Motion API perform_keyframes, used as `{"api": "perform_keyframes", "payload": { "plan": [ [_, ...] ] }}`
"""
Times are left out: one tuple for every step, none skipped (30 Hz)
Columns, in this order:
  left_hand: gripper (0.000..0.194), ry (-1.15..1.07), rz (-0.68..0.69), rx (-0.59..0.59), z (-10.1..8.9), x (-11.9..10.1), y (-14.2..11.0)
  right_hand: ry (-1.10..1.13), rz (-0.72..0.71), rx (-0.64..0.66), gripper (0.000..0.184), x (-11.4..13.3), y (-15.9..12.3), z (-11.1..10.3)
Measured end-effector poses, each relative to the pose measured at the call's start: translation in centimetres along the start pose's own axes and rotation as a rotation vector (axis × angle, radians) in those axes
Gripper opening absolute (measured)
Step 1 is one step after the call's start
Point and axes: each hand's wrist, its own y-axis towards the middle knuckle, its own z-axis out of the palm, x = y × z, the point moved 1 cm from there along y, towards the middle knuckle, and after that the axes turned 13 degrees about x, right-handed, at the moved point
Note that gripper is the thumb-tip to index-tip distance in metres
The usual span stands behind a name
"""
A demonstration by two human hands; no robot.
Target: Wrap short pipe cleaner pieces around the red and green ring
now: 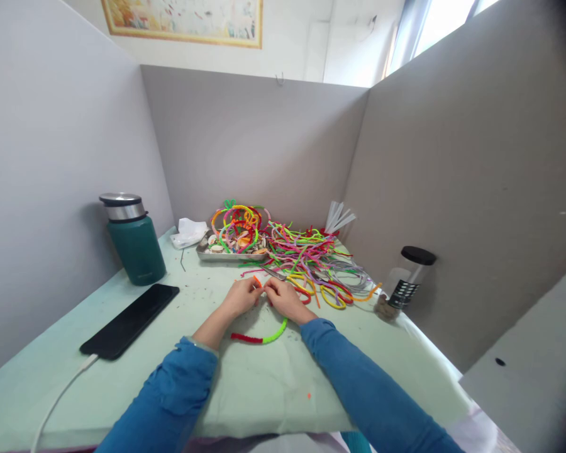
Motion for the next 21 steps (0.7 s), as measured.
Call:
{"api": "perform_keyframes", "payload": {
  "plan": [
    [0.023, 0.006, 0.001, -0.002, -0.01, -0.01, 0.00, 0.000, -0.002, 0.000, 0.014, -0.02, 0.00, 0.02],
    [0.023, 0.012, 0.004, -0.003, -0.02, -0.02, -0.01, 0.000, -0.003, -0.002, 0.014, -0.04, 0.00, 0.03],
    [0.023, 0.017, 0.008, -0.003, -0.03, -0.03, -0.01, -0.001, -0.004, -0.003, 0.014, -0.04, 0.00, 0.03],
    [0.023, 0.023, 0.011, -0.002, -0.03, -0.03, -0.02, -0.002, -0.006, -0.003, 0.014, -0.04, 0.00, 0.03],
    [0.023, 0.029, 0.011, -0.001, -0.02, -0.03, -0.02, -0.002, -0.006, -0.002, 0.014, -0.03, 0.00, 0.03],
    [0.024, 0.035, 0.011, 0.001, 0.00, -0.01, -0.02, -0.003, -0.006, 0.000, 0.014, -0.01, 0.00, 0.02],
    [0.024, 0.043, 0.010, 0.002, 0.02, 0.01, -0.01, -0.002, -0.006, 0.000, 0.014, 0.01, 0.00, 0.01],
    [0.024, 0.055, 0.010, -0.002, 0.05, 0.04, 0.00, -0.001, -0.006, 0.001, 0.014, 0.03, 0.00, 0.00],
    [0.025, 0.071, 0.014, -0.007, 0.08, 0.07, 0.02, 0.000, -0.006, 0.001, 0.014, 0.06, 0.01, -0.01],
    [0.025, 0.088, 0.018, -0.012, 0.11, 0.09, 0.04, -0.001, -0.005, 0.002, 0.014, 0.08, 0.01, -0.02],
    [0.026, 0.106, 0.021, -0.014, 0.15, 0.11, 0.06, -0.002, -0.004, 0.004, 0.014, 0.11, 0.01, -0.03],
    [0.026, 0.124, 0.022, -0.014, 0.19, 0.12, 0.07, -0.004, -0.003, 0.007, 0.014, 0.13, 0.01, -0.04],
    [0.027, 0.142, 0.021, -0.012, 0.22, 0.10, 0.06, -0.006, -0.002, 0.010, 0.014, 0.14, 0.01, -0.04],
    [0.028, 0.158, 0.019, -0.009, 0.24, 0.07, 0.04, -0.007, -0.002, 0.013, 0.013, 0.14, 0.01, -0.04],
    [0.028, 0.172, 0.016, -0.004, 0.26, 0.03, 0.01, -0.009, -0.002, 0.014, 0.014, 0.13, 0.02, -0.03],
    [0.028, 0.185, 0.011, 0.001, 0.27, -0.02, -0.03, -0.010, -0.002, 0.015, 0.013, 0.11, 0.02, -0.02],
    [0.028, 0.196, 0.008, 0.005, 0.29, -0.06, -0.07, -0.012, -0.002, 0.014, 0.013, 0.08, 0.03, -0.01],
    [0.028, 0.207, 0.003, 0.007, 0.31, -0.10, -0.11, -0.015, -0.002, 0.014, 0.013, 0.04, 0.03, 0.01],
    [0.028, 0.218, 0.001, 0.005, 0.33, -0.11, -0.15, -0.018, -0.003, 0.015, 0.013, 0.00, 0.04, 0.04],
    [0.027, 0.231, 0.003, 0.001, 0.36, -0.11, -0.18, -0.021, -0.004, 0.015, 0.013, -0.04, 0.04, 0.06],
    [0.026, 0.244, 0.008, -0.004, 0.41, -0.09, -0.20, -0.024, -0.007, 0.015, 0.013, -0.08, 0.04, 0.09]
  ]
}}
